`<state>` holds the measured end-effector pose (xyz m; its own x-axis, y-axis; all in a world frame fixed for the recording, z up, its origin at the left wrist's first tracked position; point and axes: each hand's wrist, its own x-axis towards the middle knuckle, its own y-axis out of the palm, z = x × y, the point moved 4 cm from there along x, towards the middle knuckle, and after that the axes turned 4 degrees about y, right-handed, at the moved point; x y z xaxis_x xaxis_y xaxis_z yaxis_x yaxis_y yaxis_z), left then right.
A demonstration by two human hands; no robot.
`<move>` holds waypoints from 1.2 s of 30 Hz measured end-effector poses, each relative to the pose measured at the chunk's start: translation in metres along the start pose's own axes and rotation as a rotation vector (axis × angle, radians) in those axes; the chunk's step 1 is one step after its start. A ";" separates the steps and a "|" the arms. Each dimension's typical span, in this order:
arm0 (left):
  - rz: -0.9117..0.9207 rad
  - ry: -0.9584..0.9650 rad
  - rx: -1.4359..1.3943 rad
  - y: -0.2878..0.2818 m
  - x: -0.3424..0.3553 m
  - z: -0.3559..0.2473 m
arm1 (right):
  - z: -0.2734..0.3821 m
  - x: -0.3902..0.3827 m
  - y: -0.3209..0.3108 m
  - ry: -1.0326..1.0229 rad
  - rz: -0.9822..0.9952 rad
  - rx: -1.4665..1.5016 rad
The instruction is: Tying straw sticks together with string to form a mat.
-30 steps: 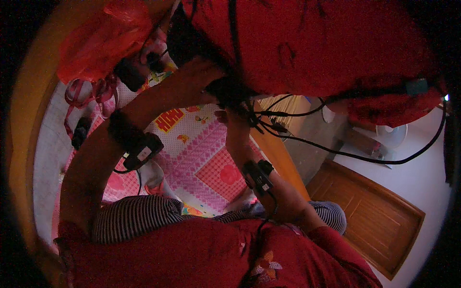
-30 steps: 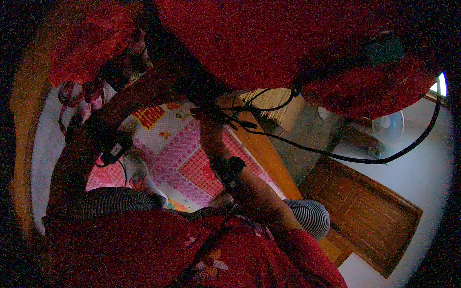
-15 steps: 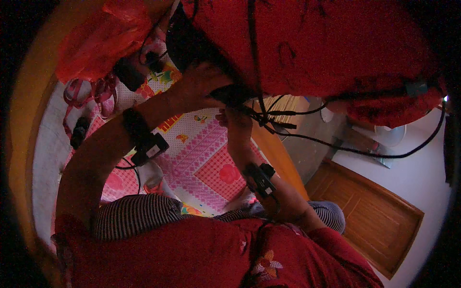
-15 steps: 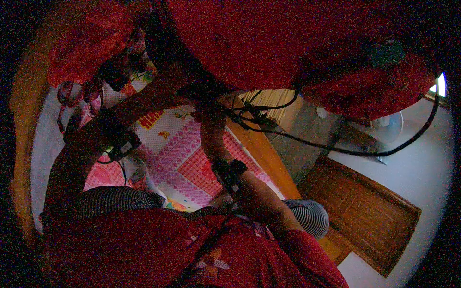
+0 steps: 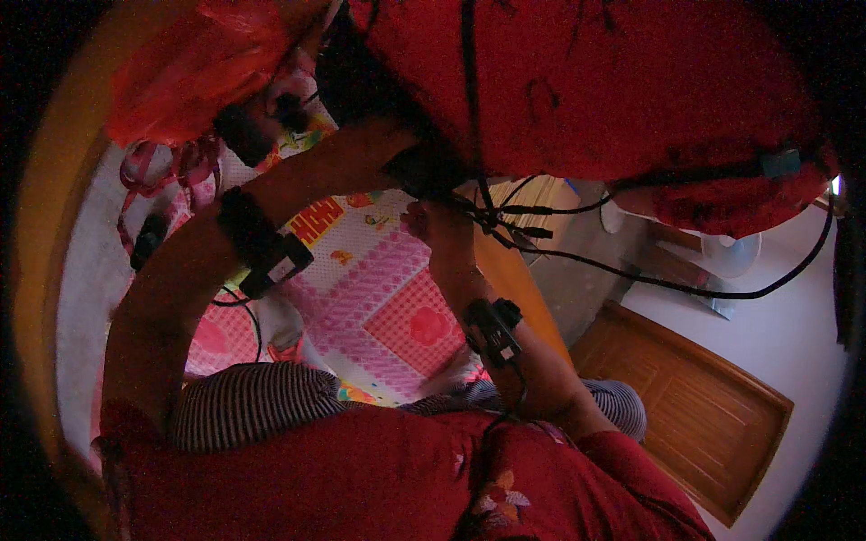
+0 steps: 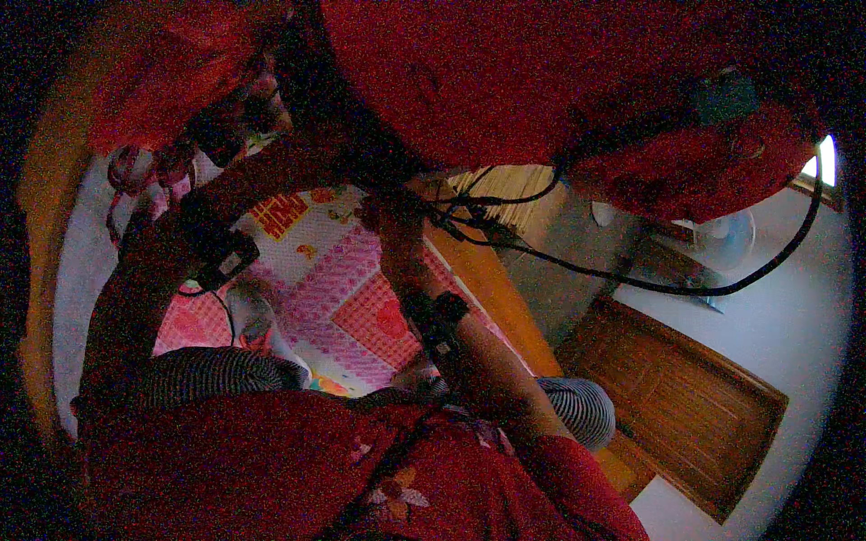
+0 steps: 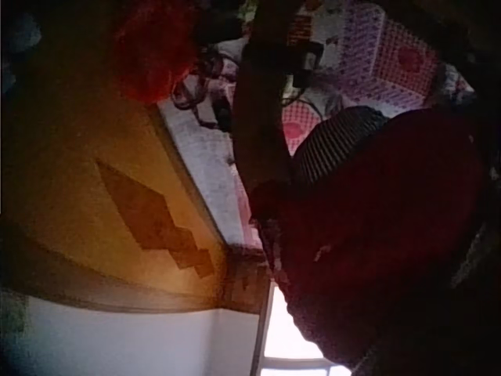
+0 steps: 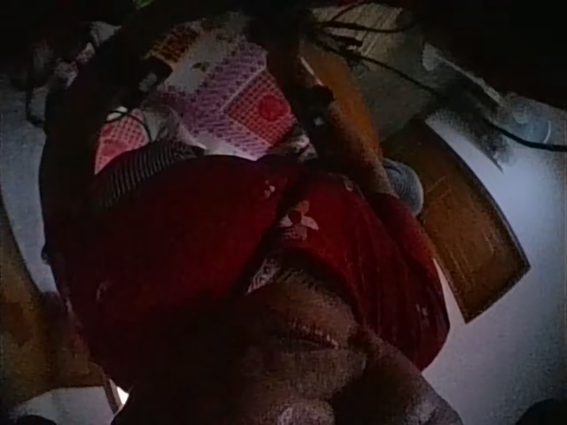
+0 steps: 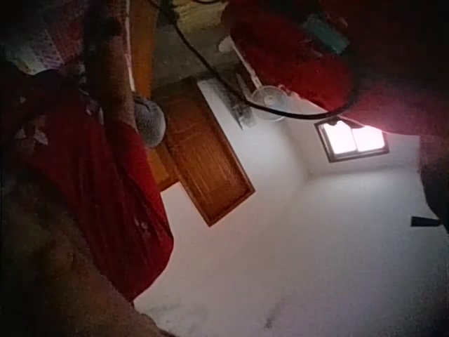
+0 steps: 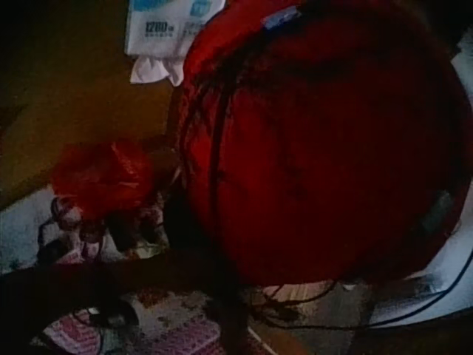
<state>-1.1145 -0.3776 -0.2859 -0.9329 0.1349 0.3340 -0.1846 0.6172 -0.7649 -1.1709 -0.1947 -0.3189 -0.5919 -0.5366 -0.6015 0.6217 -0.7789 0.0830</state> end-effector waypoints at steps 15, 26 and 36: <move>-0.030 -0.251 0.221 -0.013 0.008 -0.034 | 0.027 -0.027 0.000 -0.058 0.050 -0.043; 0.075 0.017 -0.204 -0.028 0.005 -0.007 | 0.036 -0.036 0.018 -0.018 0.033 0.122; 0.311 -0.282 0.262 -0.051 0.023 0.016 | 0.031 -0.028 0.017 0.021 -0.050 0.125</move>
<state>-1.1320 -0.4181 -0.2482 -0.9968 0.0446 -0.0663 0.0779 0.3600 -0.9297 -1.1598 -0.2027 -0.2758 -0.6084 -0.4904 -0.6240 0.5225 -0.8393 0.1502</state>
